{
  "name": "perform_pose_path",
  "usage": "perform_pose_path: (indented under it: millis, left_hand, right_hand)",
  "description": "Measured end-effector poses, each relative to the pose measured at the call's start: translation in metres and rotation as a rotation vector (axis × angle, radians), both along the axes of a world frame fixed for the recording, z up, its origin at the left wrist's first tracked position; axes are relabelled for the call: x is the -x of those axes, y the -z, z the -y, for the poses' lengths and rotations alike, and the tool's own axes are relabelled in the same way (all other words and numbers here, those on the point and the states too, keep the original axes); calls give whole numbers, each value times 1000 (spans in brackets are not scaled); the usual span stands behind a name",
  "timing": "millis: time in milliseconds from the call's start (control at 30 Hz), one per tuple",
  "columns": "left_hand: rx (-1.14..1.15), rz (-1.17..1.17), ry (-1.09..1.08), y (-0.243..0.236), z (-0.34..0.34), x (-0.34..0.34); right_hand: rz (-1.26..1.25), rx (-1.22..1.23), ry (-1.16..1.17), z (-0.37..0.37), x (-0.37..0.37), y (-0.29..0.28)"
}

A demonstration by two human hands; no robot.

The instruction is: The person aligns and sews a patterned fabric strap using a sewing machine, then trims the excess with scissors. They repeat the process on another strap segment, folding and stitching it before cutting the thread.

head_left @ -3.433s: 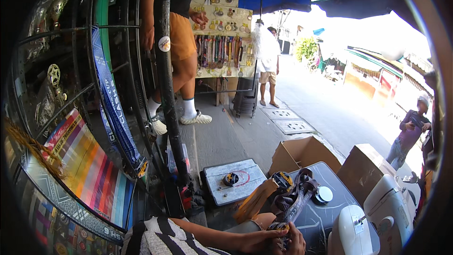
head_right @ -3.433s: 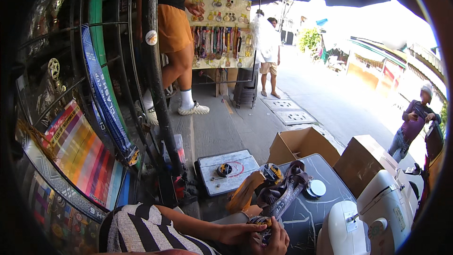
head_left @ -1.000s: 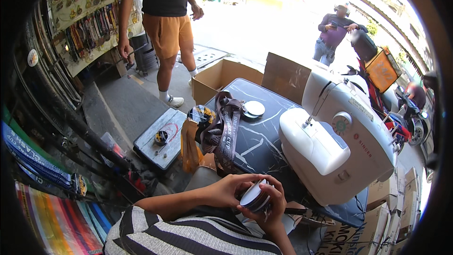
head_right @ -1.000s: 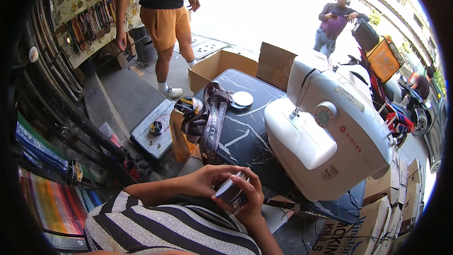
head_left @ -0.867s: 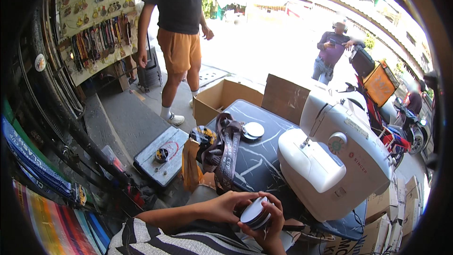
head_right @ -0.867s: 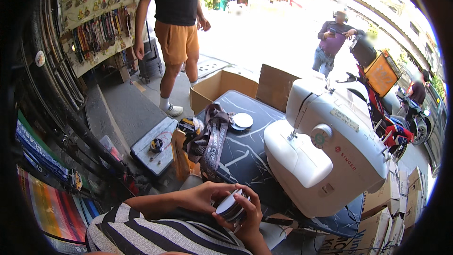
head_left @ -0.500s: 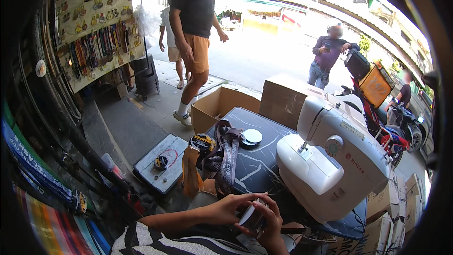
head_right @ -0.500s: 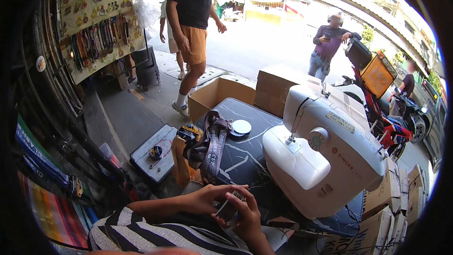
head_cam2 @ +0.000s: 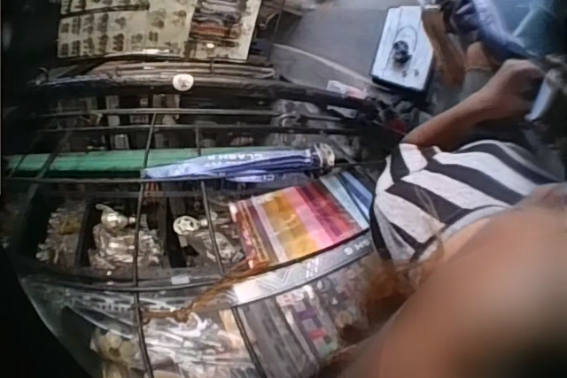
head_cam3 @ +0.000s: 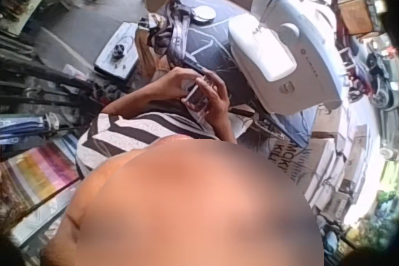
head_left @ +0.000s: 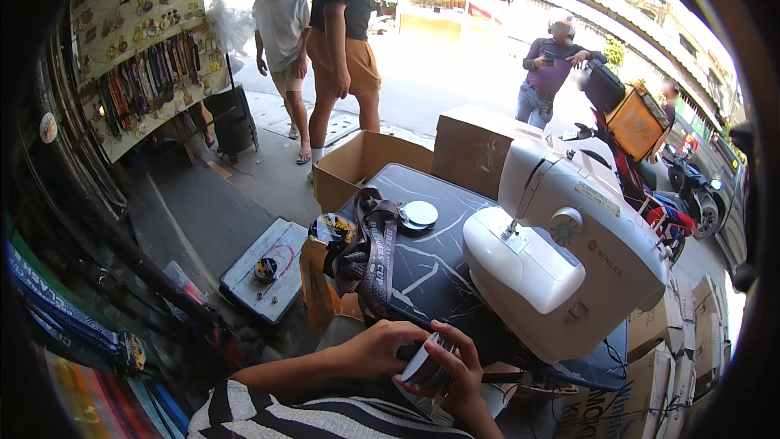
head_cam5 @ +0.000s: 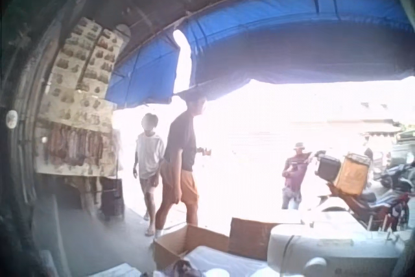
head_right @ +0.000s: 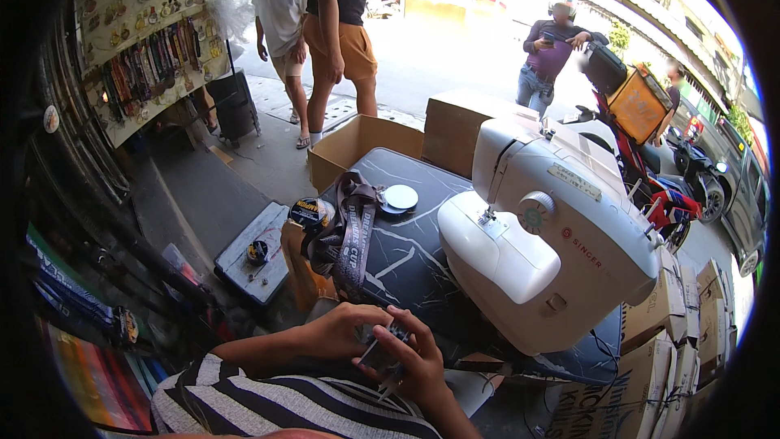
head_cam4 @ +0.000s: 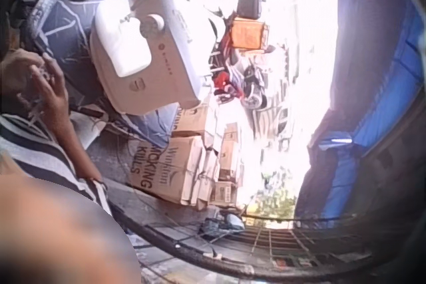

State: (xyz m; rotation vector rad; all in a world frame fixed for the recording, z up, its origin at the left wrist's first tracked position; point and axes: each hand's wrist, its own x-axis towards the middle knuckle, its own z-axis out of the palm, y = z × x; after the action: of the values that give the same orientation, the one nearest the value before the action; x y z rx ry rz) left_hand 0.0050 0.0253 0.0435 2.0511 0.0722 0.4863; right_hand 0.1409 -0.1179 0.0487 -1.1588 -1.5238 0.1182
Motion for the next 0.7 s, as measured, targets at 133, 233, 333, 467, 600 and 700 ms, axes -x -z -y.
perform_pose_path:
  millis: [133,233,333,467,600,700]
  left_hand:
    - [37,-129,13,4,-1,2]
    - [113,-76,59,4,-2,1]
    - [302,14,59,3,-1,-4]
    - [211,39,24,0,-4,-4]
    - [112,24,-2,4,-11,-2]
    - [295,19,90,15,-13,-4]
  right_hand:
    - [65,32,10,1,1,-4]
    - [57,71,96,1,-1,-11]
    - [-27,53,91,-1,-8,-17]
    - [-61,82,15,-4,-7,-19]
    - [-96,124,37,-7,-6,-18]
    - [-65,194,26,-11,-7,-24]
